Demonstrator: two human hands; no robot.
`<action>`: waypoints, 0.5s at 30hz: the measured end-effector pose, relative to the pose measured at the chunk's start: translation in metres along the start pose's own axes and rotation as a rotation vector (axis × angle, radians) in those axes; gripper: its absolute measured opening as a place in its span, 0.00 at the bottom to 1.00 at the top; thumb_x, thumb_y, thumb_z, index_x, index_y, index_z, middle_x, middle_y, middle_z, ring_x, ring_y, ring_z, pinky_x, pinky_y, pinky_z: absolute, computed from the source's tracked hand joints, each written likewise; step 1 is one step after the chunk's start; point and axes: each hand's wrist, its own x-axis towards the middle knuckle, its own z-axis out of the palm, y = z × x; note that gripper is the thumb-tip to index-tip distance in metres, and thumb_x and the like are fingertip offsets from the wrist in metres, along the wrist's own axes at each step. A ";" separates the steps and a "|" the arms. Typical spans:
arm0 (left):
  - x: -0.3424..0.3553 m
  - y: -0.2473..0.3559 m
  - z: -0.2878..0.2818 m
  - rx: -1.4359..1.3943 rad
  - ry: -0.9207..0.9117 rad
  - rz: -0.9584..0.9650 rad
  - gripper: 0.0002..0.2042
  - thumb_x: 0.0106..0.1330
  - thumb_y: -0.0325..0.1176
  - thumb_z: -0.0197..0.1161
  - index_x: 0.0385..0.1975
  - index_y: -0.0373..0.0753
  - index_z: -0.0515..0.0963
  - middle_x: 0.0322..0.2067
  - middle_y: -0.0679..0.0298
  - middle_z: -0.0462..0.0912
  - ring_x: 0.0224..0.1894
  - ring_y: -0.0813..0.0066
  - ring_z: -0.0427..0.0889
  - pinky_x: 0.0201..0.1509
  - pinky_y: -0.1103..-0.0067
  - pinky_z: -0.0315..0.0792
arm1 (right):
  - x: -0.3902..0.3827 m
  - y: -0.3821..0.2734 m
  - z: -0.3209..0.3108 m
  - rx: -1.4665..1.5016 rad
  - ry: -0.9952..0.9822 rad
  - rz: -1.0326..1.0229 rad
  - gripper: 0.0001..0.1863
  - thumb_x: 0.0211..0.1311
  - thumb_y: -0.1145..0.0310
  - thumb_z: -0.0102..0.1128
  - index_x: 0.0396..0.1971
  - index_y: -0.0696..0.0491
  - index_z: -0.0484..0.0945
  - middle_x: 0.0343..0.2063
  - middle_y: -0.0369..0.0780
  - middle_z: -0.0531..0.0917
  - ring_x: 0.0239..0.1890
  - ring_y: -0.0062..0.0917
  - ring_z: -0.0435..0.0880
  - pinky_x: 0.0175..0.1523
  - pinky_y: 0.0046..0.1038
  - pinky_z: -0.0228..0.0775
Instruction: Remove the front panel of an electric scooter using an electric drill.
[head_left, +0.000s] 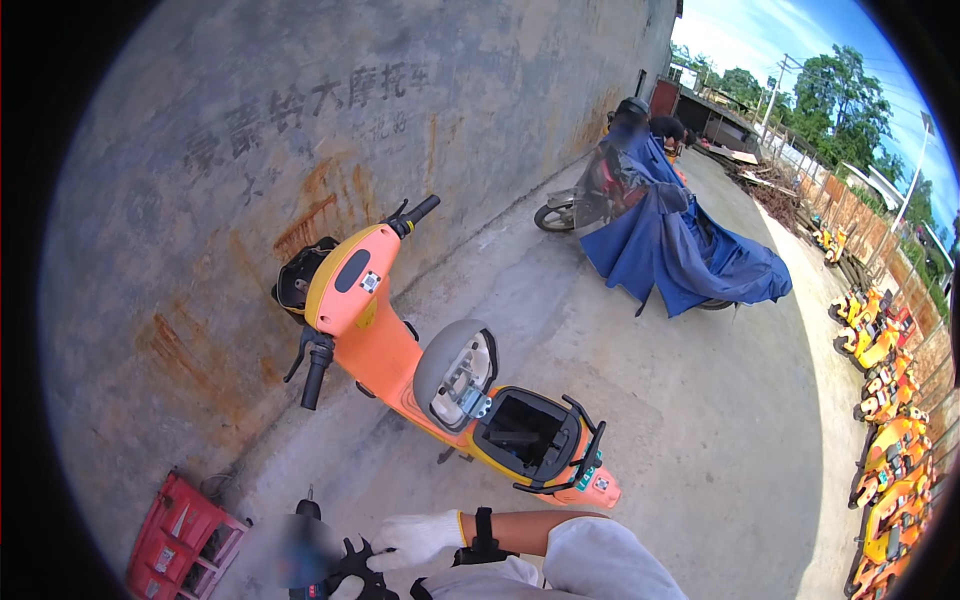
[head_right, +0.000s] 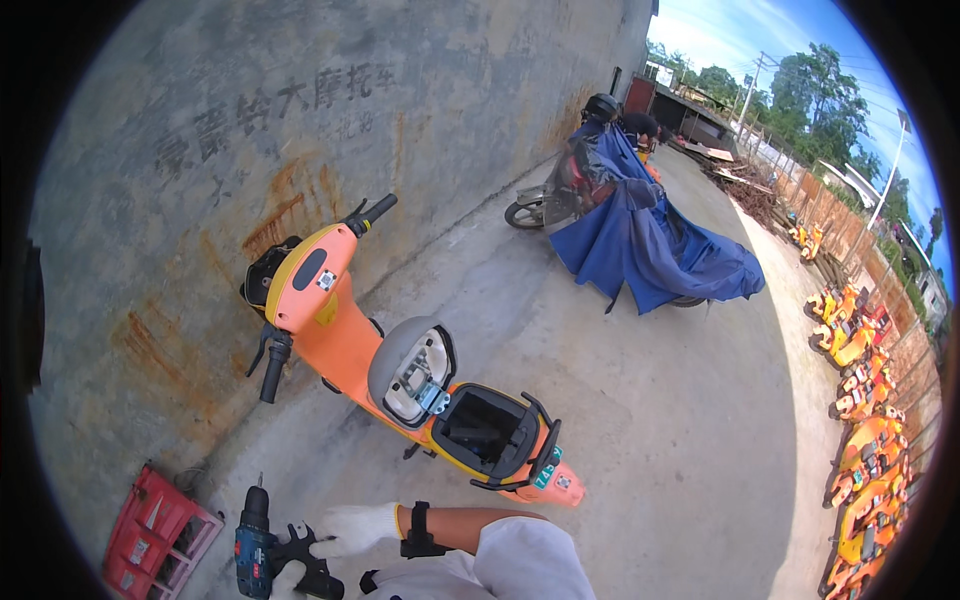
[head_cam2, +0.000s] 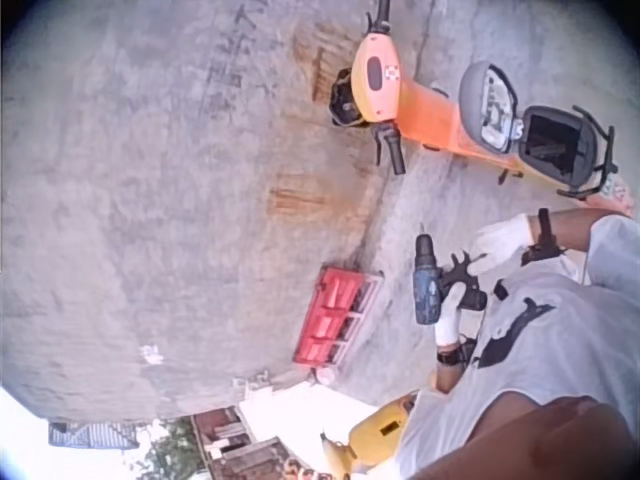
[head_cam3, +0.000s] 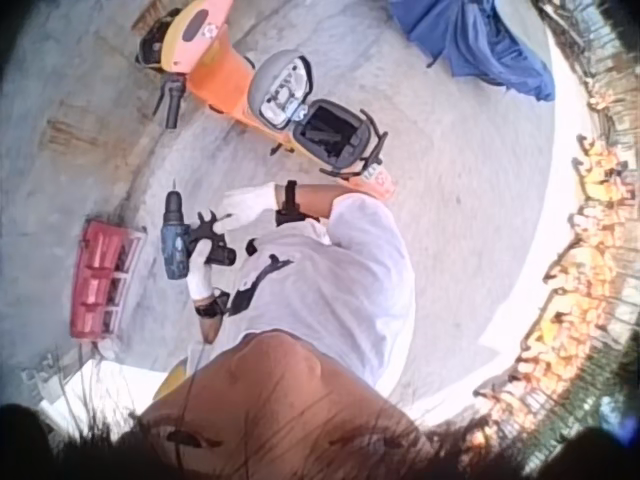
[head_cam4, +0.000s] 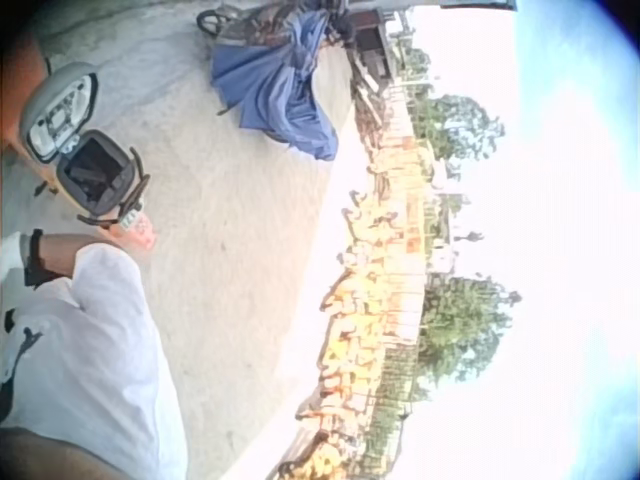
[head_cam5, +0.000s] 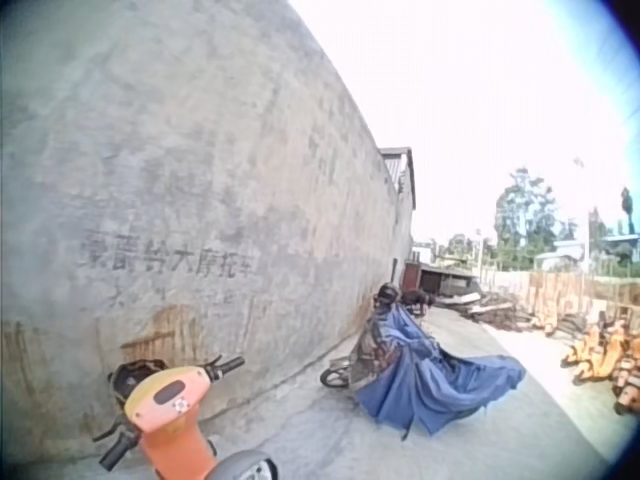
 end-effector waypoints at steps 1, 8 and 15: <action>-0.002 0.000 -0.001 0.001 -0.002 -0.002 0.20 0.67 0.27 0.65 0.58 0.37 0.73 0.45 0.63 0.82 0.42 0.72 0.83 0.46 0.76 0.80 | 0.003 0.002 0.004 -0.002 -0.027 0.024 0.28 0.72 0.49 0.49 0.29 0.62 0.81 0.25 0.58 0.78 0.32 0.56 0.77 0.38 0.49 0.67; -0.005 0.004 -0.010 0.024 -0.023 -0.014 0.20 0.67 0.27 0.65 0.58 0.37 0.73 0.44 0.63 0.82 0.42 0.72 0.83 0.45 0.76 0.80 | 0.018 0.001 0.036 0.204 0.062 0.191 0.30 0.74 0.48 0.46 0.32 0.63 0.81 0.30 0.56 0.82 0.37 0.51 0.80 0.44 0.43 0.70; -0.007 0.000 -0.012 0.043 -0.024 -0.040 0.19 0.67 0.26 0.65 0.58 0.37 0.74 0.44 0.63 0.82 0.41 0.72 0.83 0.44 0.77 0.81 | 0.010 0.000 0.032 0.350 0.071 0.230 0.29 0.74 0.49 0.47 0.31 0.63 0.81 0.28 0.55 0.82 0.37 0.51 0.80 0.44 0.43 0.70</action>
